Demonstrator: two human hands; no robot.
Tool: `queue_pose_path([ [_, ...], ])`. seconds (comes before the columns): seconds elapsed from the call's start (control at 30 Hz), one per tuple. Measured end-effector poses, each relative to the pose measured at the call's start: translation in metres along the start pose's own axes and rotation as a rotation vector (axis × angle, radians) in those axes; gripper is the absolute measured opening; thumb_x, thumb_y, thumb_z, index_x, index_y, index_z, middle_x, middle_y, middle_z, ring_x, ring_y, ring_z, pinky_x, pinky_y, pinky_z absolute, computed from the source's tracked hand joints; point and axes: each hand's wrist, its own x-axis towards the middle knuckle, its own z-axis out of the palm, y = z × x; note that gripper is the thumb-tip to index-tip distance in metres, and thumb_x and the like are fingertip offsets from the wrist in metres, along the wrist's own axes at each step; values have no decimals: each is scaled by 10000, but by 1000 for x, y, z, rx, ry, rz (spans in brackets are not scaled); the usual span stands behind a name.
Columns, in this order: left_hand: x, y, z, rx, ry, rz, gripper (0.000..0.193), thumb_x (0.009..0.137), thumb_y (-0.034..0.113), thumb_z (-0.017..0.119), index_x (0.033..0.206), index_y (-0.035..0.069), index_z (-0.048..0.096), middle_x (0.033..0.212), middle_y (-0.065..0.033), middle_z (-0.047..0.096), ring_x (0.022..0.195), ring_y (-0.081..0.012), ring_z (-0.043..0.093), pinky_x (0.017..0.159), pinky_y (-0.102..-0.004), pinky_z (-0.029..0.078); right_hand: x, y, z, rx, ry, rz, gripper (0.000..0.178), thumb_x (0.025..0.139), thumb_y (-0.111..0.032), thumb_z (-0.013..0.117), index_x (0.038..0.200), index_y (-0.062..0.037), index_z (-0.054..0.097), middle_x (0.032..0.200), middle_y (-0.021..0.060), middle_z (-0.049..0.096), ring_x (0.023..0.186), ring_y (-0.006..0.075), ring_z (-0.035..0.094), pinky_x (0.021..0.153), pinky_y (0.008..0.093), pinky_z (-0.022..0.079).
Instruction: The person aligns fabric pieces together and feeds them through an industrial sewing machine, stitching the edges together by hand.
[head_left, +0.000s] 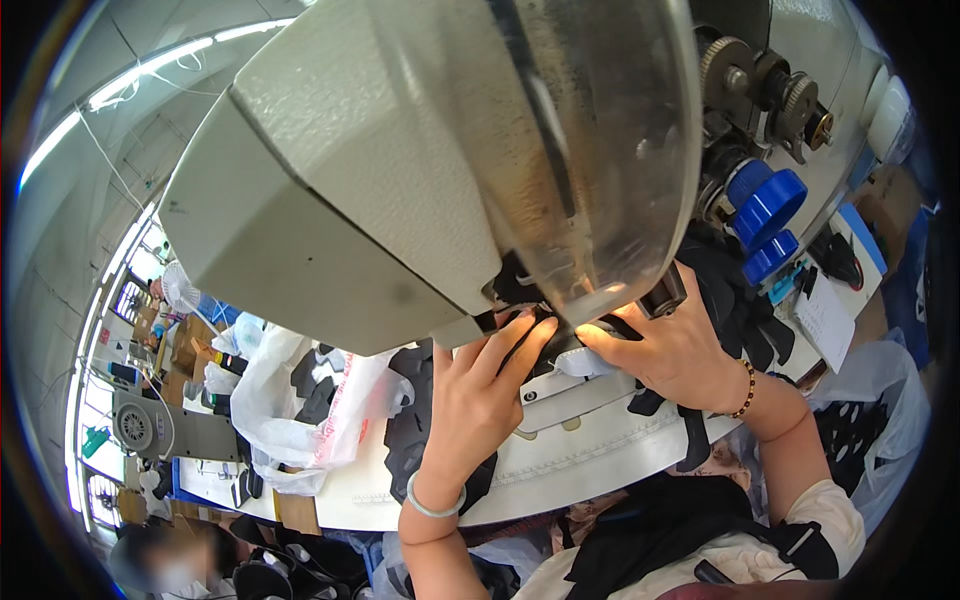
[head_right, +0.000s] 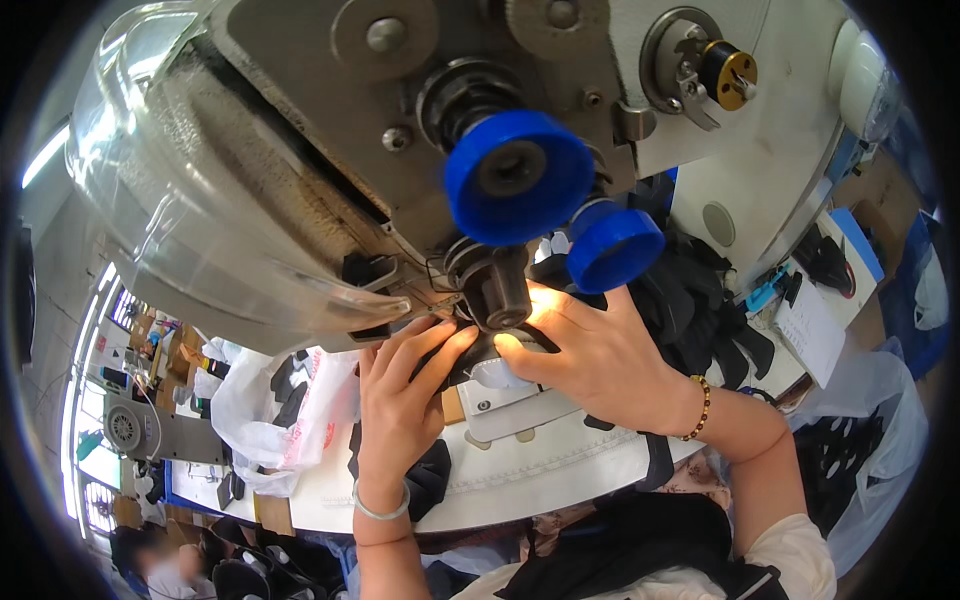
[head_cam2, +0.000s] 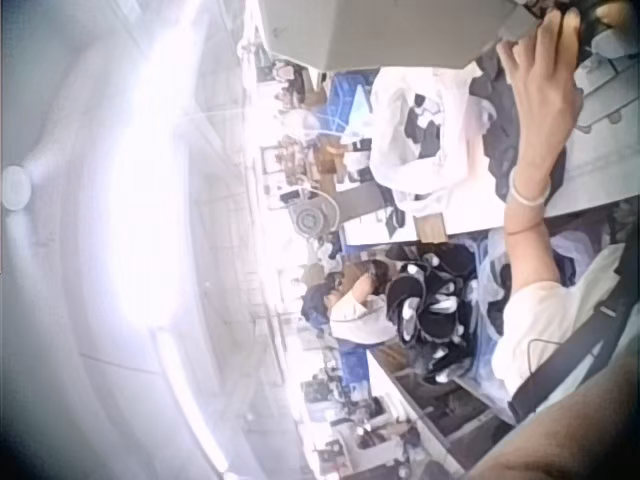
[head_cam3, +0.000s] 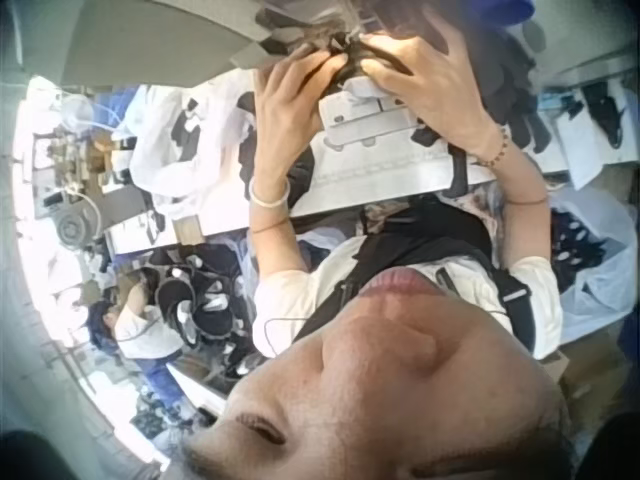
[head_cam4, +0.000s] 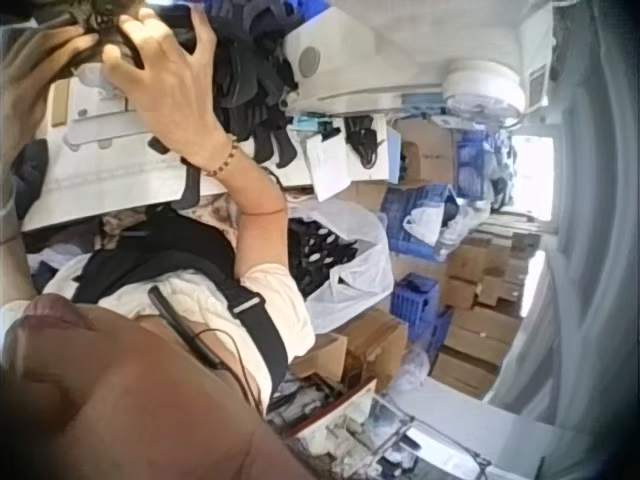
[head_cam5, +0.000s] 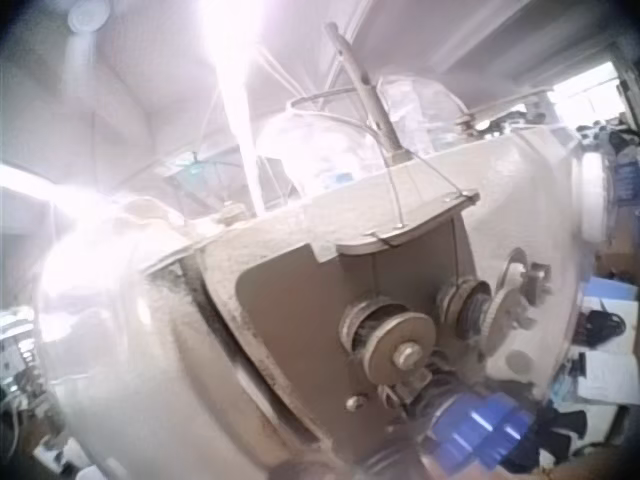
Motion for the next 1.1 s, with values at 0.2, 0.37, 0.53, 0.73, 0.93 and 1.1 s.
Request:
queue_pose_path([
  [0.2, 0, 0, 3, -24, 38, -14, 482, 611, -77, 583, 1054, 87, 678, 1071, -48, 636, 1044, -231, 599, 784, -360, 401, -3, 7, 4, 40, -23, 24, 287, 754, -170, 661, 1036, -221, 663, 1143, 24, 626, 1097, 257, 551, 967, 496, 335],
  [0.37, 1, -1, 10, -2, 70, 10, 469, 603, -74, 582, 1040, 70, 675, 1051, -49, 639, 1038, -233, 601, 794, -362, 405, 1, 13, 4, 75, -42, 30, 365, 749, -159, 698, 1095, -265, 649, 1126, -2, 629, 1086, 213, 553, 1003, 495, 290],
  [0.53, -1, -3, 12, 10, 79, -9, 473, 592, -83, 588, 1038, 55, 665, 1041, -57, 634, 1027, -242, 605, 797, -366, 407, -6, 17, 10, 87, -76, 39, 388, 784, -184, 690, 1148, -299, 622, 1157, -11, 622, 1110, 183, 544, 1032, 506, 255],
  [0.73, -1, 0, 16, 124, 124, 49, 446, 601, -49, 642, 1038, 38, 653, 1034, -64, 632, 1019, -246, 610, 799, -379, 414, -2, 25, 3, 183, -216, 99, 379, 807, -243, 681, 1173, -316, 613, 1204, -1, 603, 1194, 226, 511, 1092, 551, 193],
  [0.93, -2, 4, 22, 167, 128, 28, 378, 649, -8, 678, 1024, 28, 645, 1033, -74, 629, 1014, -253, 615, 783, -382, 417, -2, 33, 8, 262, -179, 107, 384, 807, -260, 682, 1186, -299, 627, 1168, 34, 606, 1146, 266, 525, 1083, 581, 205],
  [1.1, -7, 12, 18, 197, 108, 3, 395, 650, -14, 660, 1042, 25, 636, 1046, -88, 628, 1032, -261, 610, 803, -391, 421, 7, 36, 6, 401, -8, -1, 352, 692, -65, 718, 1017, -160, 623, 1094, 51, 593, 1069, 283, 543, 903, 425, 410],
])
